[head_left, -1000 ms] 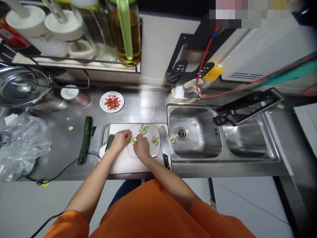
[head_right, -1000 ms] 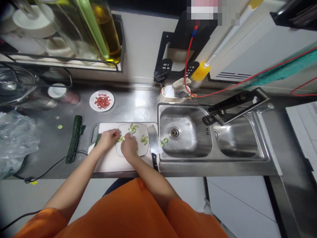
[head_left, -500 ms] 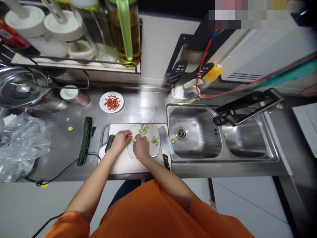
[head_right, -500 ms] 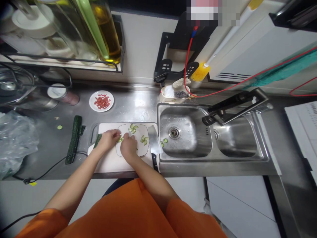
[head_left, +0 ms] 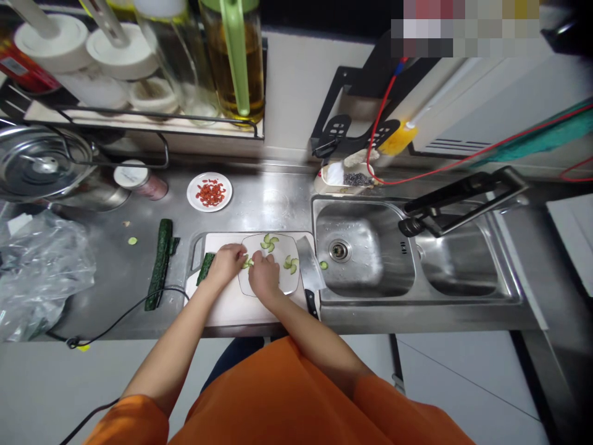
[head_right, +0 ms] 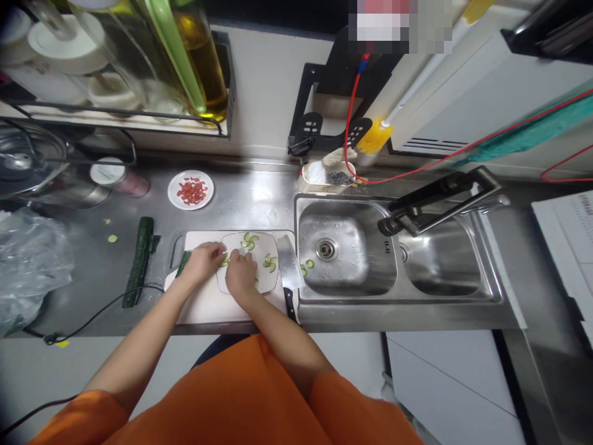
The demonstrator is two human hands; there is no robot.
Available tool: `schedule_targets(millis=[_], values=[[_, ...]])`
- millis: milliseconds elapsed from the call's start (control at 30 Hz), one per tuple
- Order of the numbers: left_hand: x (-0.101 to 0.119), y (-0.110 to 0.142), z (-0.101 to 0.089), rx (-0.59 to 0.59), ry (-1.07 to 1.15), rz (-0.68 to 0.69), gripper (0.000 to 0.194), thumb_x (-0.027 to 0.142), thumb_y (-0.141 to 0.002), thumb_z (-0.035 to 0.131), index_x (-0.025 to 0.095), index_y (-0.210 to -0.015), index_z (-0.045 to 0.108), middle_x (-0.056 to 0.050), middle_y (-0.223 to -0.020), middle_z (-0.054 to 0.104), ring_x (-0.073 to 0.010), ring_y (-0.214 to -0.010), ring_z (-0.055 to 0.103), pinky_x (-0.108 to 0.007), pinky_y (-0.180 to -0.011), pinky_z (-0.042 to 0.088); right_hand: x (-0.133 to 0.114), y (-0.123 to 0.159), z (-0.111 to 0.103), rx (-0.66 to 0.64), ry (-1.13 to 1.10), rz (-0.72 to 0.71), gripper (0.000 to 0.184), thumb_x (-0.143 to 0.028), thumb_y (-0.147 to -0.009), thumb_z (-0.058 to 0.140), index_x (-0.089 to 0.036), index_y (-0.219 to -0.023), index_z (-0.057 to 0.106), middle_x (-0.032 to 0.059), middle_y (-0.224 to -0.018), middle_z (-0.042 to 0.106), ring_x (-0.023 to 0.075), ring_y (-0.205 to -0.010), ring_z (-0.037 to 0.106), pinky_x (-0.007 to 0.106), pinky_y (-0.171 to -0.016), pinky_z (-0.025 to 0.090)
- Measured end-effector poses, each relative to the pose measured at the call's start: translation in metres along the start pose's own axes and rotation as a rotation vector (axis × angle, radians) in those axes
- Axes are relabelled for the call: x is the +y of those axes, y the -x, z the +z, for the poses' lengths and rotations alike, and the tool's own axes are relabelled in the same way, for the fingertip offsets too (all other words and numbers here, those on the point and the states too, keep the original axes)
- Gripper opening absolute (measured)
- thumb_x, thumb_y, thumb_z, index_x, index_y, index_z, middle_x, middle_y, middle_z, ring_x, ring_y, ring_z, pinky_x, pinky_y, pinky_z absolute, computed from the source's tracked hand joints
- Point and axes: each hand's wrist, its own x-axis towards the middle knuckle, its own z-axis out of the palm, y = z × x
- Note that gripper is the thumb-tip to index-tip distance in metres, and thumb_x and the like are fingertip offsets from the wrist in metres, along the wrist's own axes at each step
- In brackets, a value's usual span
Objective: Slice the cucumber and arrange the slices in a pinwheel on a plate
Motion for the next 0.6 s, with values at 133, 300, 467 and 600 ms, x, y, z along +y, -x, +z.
schedule_targets(millis=[133, 300, 467, 600], values=[[-0.001, 0.000, 0.001, 0.003, 0.011, 0.002, 0.013, 0.022, -0.074, 0.052, 0.019, -0.081, 0.062, -0.004, -0.073, 0.060, -0.0190, -0.075, 0.054, -0.028, -0.073, 0.040, -0.001, 0.001, -0.002, 0.007, -0.025, 0.007, 0.017, -0.015, -0.082, 0.051, -0.019, -0.098, 0.046, 0.0090, -0.090, 0.062, 0.0252, -0.097, 0.046, 0.034, -0.072, 0.034], [-0.006, -0.002, -0.010, 0.104, 0.096, -0.126, 0.024, 0.039, -0.074, 0.058, 0.020, -0.085, 0.065, -0.004, -0.076, 0.064, -0.0171, -0.073, 0.056, -0.026, -0.071, 0.041, 0.010, 0.003, -0.015, 0.045, -0.134, 0.026, 0.015, -0.018, -0.082, 0.049, -0.020, -0.097, 0.048, 0.0054, -0.083, 0.060, 0.0230, -0.091, 0.048, 0.030, -0.068, 0.033], [-0.028, -0.031, -0.043, 0.520, 0.123, -0.573, 0.034, 0.040, -0.078, 0.053, 0.016, -0.099, 0.062, -0.006, -0.084, 0.067, -0.0198, -0.081, 0.061, -0.029, -0.078, 0.043, 0.035, 0.012, -0.035, 0.129, -0.282, 0.038, 0.011, -0.018, -0.080, 0.048, -0.021, -0.091, 0.049, 0.0014, -0.077, 0.058, 0.0197, -0.084, 0.048, 0.029, -0.070, 0.034], [-0.053, -0.072, -0.059, 0.598, 0.122, -0.757, 0.043, 0.034, -0.074, 0.059, 0.008, -0.108, 0.055, -0.014, -0.092, 0.067, -0.0261, -0.092, 0.061, -0.036, -0.083, 0.043, 0.049, 0.023, -0.041, 0.181, -0.354, 0.000, 0.010, -0.017, -0.079, 0.048, -0.021, -0.088, 0.050, 0.0010, -0.077, 0.057, 0.0186, -0.084, 0.048, 0.028, -0.072, 0.035]])
